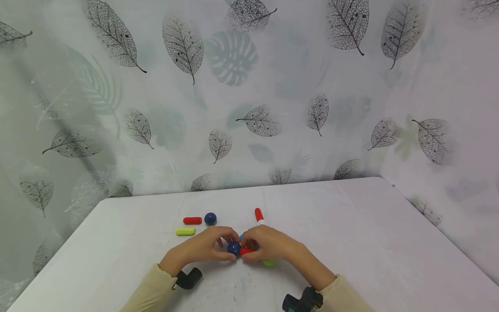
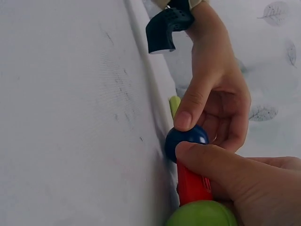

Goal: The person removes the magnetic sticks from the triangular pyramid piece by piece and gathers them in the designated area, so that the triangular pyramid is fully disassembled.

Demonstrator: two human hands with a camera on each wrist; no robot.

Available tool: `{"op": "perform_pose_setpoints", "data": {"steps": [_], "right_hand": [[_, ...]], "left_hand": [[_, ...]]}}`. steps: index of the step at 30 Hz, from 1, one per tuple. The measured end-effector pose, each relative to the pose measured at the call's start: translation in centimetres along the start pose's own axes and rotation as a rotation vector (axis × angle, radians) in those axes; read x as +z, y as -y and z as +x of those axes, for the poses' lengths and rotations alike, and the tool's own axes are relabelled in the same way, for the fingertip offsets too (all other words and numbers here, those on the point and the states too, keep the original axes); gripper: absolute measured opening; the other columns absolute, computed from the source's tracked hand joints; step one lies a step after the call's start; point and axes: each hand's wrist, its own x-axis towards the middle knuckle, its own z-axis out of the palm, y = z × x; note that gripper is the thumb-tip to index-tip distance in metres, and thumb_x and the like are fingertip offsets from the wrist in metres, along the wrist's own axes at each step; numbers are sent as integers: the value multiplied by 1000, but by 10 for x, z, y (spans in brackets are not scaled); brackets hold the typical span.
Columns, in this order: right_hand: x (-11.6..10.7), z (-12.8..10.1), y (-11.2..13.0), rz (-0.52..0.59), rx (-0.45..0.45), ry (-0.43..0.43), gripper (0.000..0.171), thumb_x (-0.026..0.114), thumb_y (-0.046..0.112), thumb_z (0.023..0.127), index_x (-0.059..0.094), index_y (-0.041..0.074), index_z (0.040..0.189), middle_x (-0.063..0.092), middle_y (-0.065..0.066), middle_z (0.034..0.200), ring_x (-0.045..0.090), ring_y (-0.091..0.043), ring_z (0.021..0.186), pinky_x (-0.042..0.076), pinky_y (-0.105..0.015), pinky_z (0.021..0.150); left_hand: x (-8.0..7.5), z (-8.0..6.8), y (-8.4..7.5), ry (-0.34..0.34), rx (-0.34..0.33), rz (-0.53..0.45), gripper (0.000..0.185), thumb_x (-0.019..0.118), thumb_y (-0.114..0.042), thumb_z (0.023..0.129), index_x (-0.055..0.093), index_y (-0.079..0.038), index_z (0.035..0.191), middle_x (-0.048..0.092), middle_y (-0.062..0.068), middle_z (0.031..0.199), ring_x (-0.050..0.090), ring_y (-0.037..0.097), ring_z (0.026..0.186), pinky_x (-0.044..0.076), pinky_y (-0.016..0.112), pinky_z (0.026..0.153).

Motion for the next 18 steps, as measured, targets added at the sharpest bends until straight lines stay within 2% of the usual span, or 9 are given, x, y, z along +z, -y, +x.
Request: {"op": "perform_pose_setpoints", "data": {"steps": [11,18], "right_hand": [[3,-1,-7,60,-45,5,14,72,20,89,71,11,100,65,9,89,54,-3,82,50,-22,76],[1,0,-7,64,-61,22,17,71,21,90,72,10,103,69,7,97,54,-4,86,50,-23,81]], "left_hand": [[-4,-3,2,42,18,-21,31,78,-20,84,66,-13,111,69,-6,107,61,1,100,49,25,92],[-7,-5,2,72,-4,-7,30,79,-22,83,66,-16,111,69,-10,105,60,0,100,48,26,95]]}}
